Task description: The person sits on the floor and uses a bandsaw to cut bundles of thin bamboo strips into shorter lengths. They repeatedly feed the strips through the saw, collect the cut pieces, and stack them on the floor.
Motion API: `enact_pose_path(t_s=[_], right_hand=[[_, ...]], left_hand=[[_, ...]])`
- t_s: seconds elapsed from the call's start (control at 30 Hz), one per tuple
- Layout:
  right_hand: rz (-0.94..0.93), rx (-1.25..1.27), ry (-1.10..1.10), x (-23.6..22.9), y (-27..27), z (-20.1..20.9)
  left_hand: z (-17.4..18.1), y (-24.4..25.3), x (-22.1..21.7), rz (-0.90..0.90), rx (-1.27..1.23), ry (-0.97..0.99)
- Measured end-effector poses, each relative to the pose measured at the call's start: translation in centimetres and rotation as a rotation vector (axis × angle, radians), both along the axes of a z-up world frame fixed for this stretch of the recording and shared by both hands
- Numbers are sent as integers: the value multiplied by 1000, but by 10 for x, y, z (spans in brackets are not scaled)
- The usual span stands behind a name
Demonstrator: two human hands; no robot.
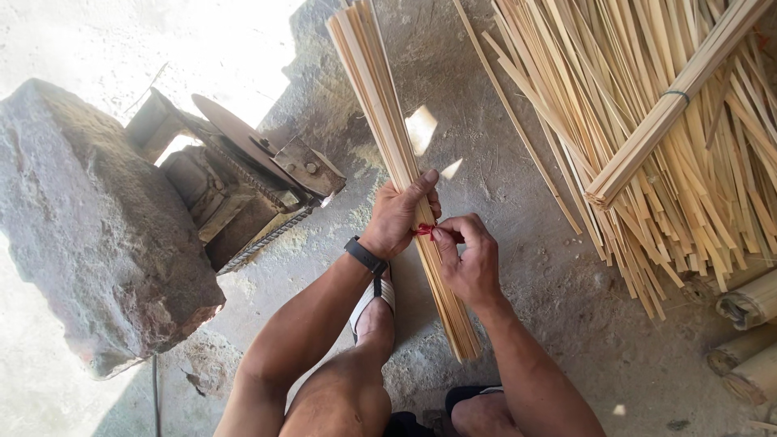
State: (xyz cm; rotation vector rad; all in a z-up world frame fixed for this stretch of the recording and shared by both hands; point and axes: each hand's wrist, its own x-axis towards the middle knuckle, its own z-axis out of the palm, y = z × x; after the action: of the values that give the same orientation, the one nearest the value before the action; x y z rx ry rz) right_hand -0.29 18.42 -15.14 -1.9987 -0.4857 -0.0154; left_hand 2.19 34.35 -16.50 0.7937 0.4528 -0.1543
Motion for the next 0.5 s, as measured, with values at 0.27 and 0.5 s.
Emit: enact_pose_path(t_s=[0.27, 0.5], right_hand=[[482, 710, 872, -6, -67, 10], [10, 1438, 1002, 14, -81, -17]], left_hand=[[-15, 17, 1, -176, 45, -105], [-20, 16, -3, -369, -416, -200]])
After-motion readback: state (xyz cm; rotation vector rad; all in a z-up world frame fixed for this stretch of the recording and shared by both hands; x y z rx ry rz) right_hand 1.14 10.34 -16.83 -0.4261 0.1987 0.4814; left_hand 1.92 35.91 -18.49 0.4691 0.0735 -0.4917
